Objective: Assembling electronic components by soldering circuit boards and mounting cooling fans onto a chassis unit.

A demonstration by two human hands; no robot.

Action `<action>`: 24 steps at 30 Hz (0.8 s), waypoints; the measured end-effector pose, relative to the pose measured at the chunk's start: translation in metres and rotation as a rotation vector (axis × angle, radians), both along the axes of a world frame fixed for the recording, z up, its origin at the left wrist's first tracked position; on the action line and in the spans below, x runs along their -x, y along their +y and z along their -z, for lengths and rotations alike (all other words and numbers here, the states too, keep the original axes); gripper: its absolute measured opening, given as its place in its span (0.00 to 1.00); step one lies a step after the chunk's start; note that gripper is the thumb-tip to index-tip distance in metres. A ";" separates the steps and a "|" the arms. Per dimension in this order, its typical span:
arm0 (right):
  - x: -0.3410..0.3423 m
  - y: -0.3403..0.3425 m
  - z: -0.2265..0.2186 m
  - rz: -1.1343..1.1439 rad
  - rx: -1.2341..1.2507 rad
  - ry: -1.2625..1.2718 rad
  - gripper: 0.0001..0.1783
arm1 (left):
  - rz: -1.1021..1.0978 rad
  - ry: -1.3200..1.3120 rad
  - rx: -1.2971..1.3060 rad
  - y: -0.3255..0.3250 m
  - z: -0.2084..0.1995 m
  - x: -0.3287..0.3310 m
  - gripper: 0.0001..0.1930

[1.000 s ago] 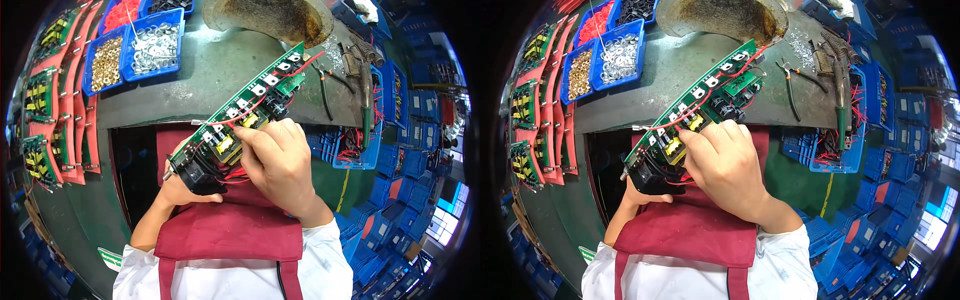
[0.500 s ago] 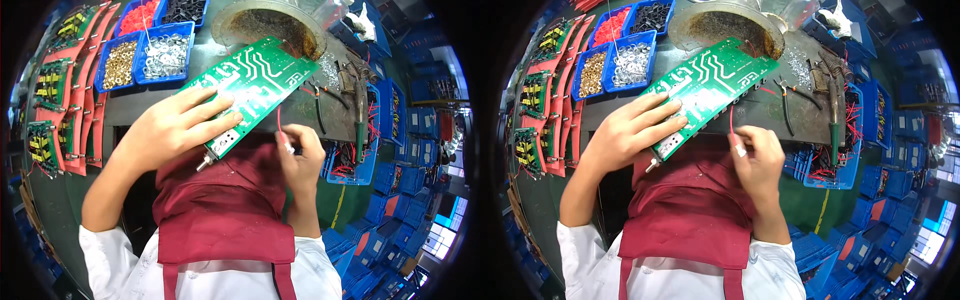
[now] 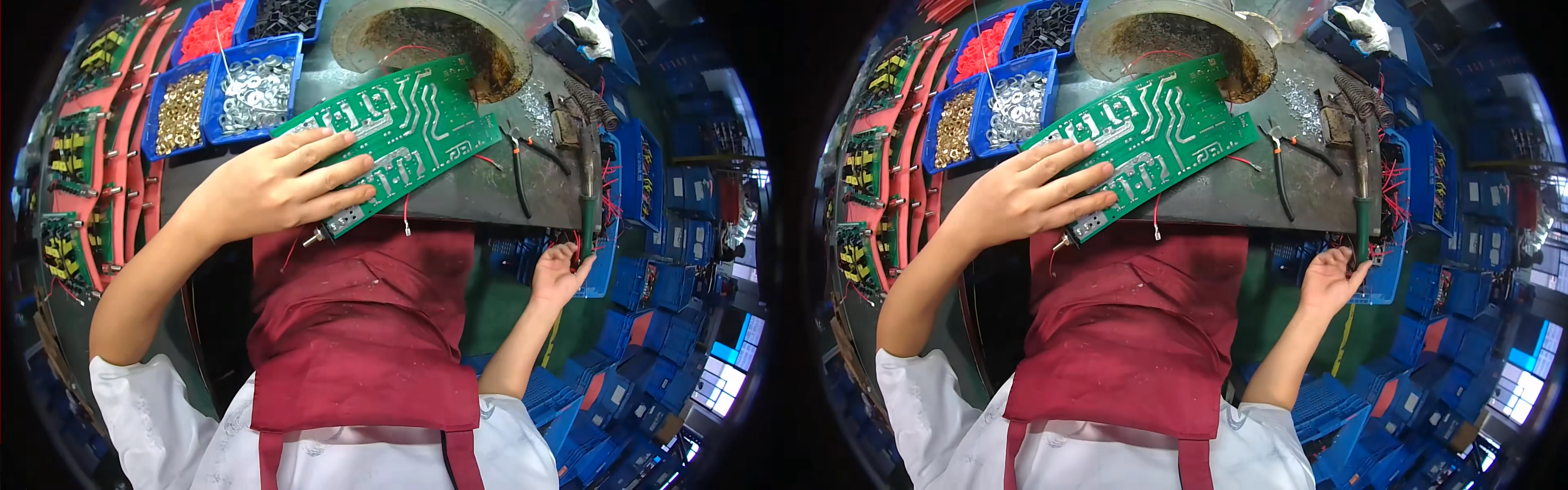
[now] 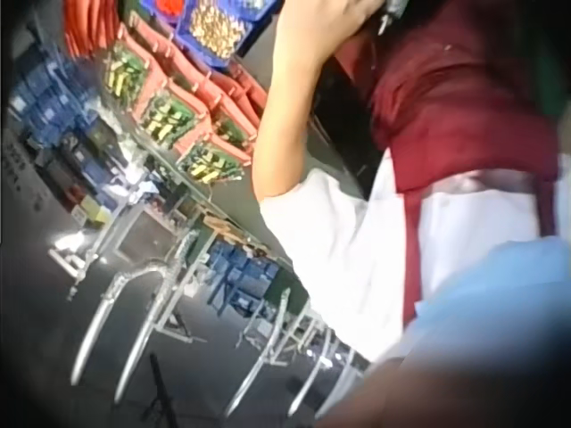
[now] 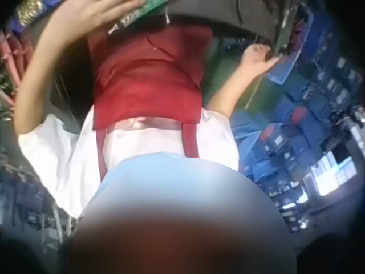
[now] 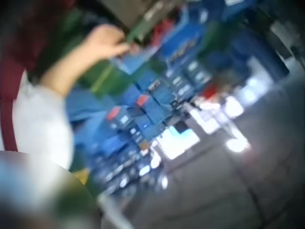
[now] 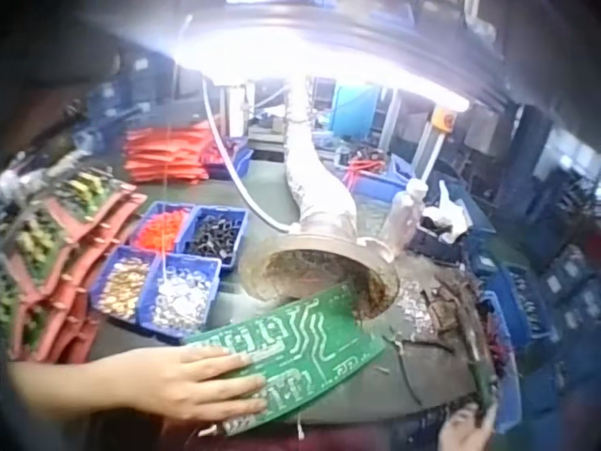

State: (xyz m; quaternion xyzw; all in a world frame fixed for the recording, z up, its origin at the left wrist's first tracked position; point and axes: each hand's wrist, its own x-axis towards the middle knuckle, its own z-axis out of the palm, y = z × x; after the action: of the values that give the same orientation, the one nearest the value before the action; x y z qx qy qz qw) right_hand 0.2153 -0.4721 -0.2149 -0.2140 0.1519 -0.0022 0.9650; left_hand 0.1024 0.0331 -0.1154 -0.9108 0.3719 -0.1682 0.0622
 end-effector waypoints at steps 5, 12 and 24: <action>-0.020 -0.005 0.013 0.053 0.158 -0.018 0.30 | -0.093 0.120 0.046 -0.013 0.002 0.010 0.27; -0.050 0.011 -0.010 0.151 0.390 0.104 0.25 | -0.155 0.239 0.211 -0.013 -0.011 0.001 0.27; -0.003 0.055 -0.092 0.145 0.146 -0.115 0.27 | -0.642 -0.030 0.427 0.048 -0.032 0.011 0.18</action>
State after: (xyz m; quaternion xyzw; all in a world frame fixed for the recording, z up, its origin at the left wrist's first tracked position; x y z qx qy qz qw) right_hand 0.2184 -0.4175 -0.1231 -0.2715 0.1107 -0.0956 0.9513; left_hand 0.0915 0.0807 -0.0837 -0.9708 0.0234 -0.2270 -0.0740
